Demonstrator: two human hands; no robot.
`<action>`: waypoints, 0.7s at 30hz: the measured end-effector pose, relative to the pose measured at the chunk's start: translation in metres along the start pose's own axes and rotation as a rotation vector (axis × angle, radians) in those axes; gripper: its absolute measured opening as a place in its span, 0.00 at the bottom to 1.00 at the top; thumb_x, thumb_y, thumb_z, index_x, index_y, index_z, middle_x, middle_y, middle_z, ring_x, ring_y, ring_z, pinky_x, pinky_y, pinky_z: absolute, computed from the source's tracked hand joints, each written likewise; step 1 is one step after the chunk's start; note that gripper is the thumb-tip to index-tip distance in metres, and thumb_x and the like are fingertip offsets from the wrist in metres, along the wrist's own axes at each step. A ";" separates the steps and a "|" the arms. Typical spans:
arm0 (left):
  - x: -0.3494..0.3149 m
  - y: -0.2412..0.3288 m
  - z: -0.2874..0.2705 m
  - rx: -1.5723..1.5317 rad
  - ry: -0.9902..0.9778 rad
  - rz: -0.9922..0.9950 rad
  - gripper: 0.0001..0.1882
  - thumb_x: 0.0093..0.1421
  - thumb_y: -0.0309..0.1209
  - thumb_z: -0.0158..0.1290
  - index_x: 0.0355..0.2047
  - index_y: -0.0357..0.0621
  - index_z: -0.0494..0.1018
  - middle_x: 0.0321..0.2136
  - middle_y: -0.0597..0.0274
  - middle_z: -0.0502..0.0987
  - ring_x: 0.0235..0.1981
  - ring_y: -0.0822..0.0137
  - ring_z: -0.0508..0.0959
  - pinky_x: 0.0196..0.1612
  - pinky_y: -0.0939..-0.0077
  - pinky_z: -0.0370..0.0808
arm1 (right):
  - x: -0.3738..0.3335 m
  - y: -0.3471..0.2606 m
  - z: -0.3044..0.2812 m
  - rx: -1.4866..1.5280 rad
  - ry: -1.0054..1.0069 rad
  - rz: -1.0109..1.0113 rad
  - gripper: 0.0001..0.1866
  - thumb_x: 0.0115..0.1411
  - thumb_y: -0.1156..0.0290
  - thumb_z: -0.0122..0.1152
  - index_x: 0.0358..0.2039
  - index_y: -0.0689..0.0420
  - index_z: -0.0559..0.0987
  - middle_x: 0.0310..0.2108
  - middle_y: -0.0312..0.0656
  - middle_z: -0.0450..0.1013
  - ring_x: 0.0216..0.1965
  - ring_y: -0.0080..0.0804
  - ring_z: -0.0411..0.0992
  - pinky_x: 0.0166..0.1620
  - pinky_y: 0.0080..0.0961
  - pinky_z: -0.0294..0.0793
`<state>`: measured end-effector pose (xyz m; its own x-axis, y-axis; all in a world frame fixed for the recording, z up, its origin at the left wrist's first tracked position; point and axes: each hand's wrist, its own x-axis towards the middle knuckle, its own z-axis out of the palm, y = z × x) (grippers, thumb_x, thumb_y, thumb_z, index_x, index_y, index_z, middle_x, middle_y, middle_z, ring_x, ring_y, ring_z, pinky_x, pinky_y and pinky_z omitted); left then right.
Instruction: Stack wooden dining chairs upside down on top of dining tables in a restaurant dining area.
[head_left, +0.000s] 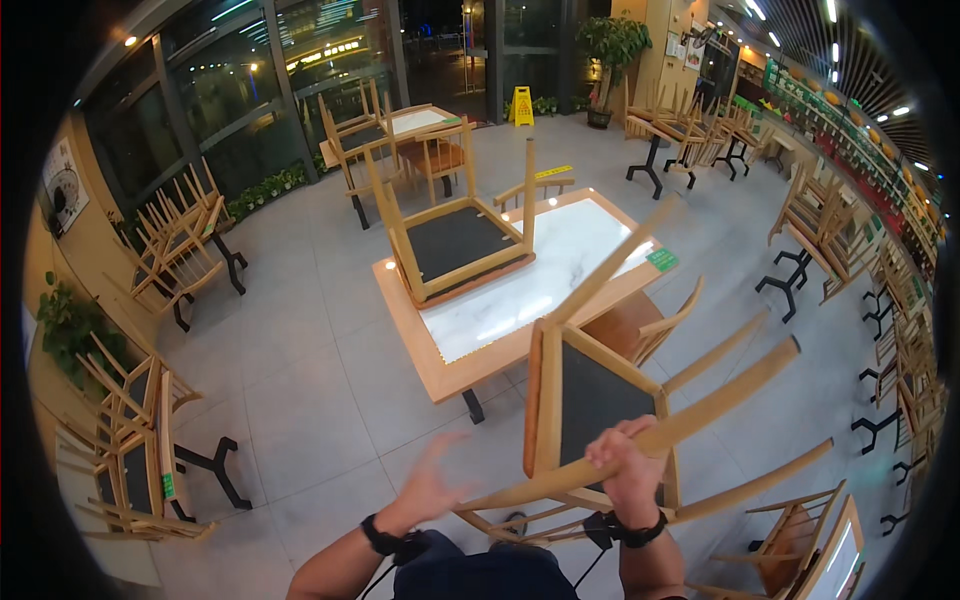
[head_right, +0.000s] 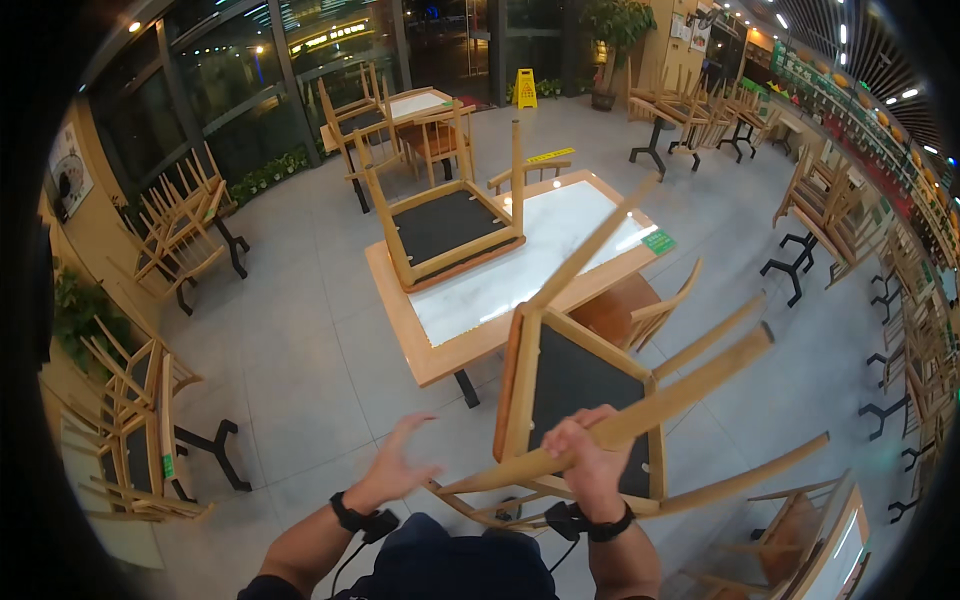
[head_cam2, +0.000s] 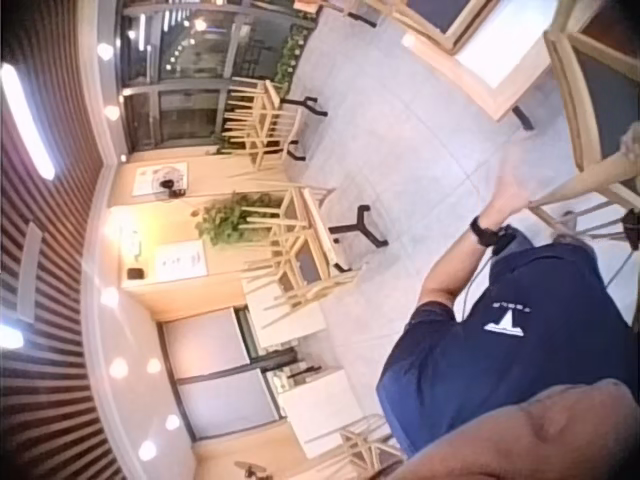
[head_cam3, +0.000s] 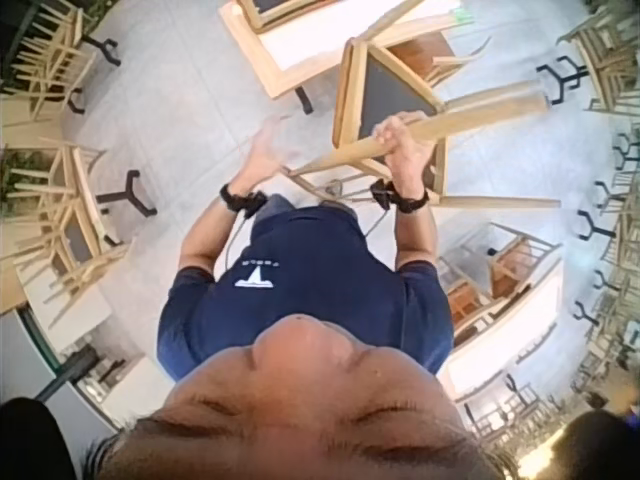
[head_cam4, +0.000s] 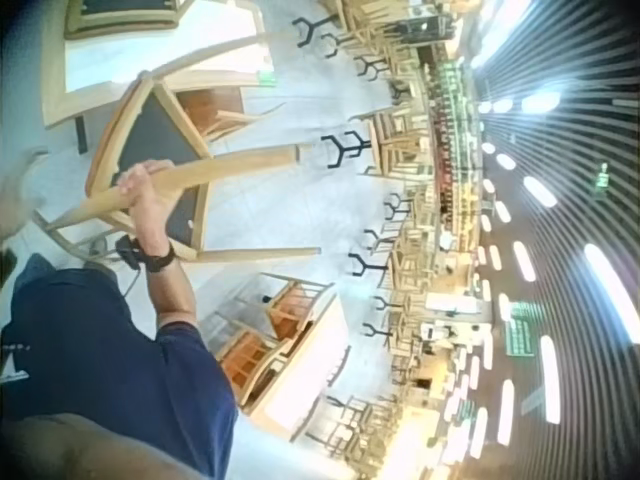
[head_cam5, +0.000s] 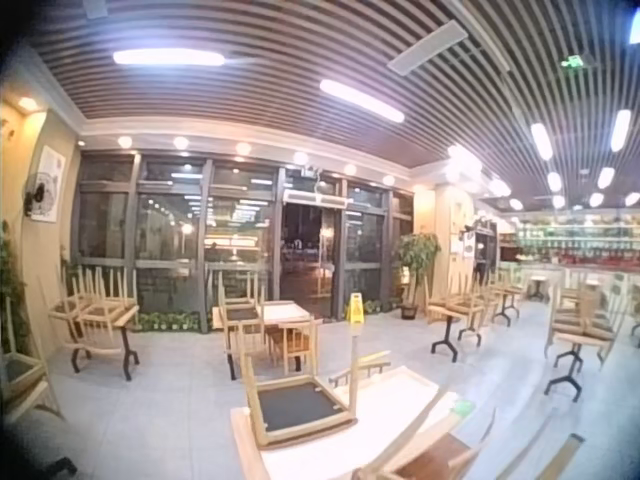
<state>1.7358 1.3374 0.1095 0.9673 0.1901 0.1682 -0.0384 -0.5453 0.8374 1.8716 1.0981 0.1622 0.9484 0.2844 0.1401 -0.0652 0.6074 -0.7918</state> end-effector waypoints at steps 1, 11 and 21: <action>0.023 0.043 0.013 -0.023 -0.106 0.165 0.42 0.49 0.40 0.65 0.59 0.38 0.58 0.56 0.47 0.65 0.58 0.52 0.65 0.59 0.64 0.63 | 0.003 -0.004 0.006 -0.027 -0.038 0.004 0.10 0.54 0.86 0.51 0.26 0.56 0.64 0.18 0.42 0.64 0.16 0.34 0.65 0.27 0.37 0.71; 0.083 0.100 0.082 -0.363 -0.268 -0.137 0.16 0.53 0.36 0.63 0.37 0.37 0.77 0.27 0.62 0.79 0.30 0.77 0.75 0.36 0.77 0.73 | 0.041 -0.107 -0.075 -1.482 0.069 -0.879 0.31 0.46 0.68 0.71 0.50 0.60 0.70 0.50 0.51 0.67 0.53 0.48 0.65 0.56 0.42 0.63; 0.126 0.059 0.030 -0.476 -0.085 -0.108 0.11 0.52 0.31 0.64 0.21 0.41 0.73 0.18 0.68 0.72 0.21 0.77 0.71 0.25 0.79 0.67 | 0.149 -0.088 -0.218 -0.254 0.229 0.049 0.11 0.60 0.66 0.60 0.27 0.55 0.69 0.16 0.37 0.64 0.16 0.27 0.65 0.23 0.23 0.66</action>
<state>1.8629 1.3046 0.1639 0.9883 0.1468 0.0406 -0.0277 -0.0886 0.9957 2.0863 0.9252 0.1230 0.9929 0.1175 -0.0157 -0.0602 0.3852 -0.9209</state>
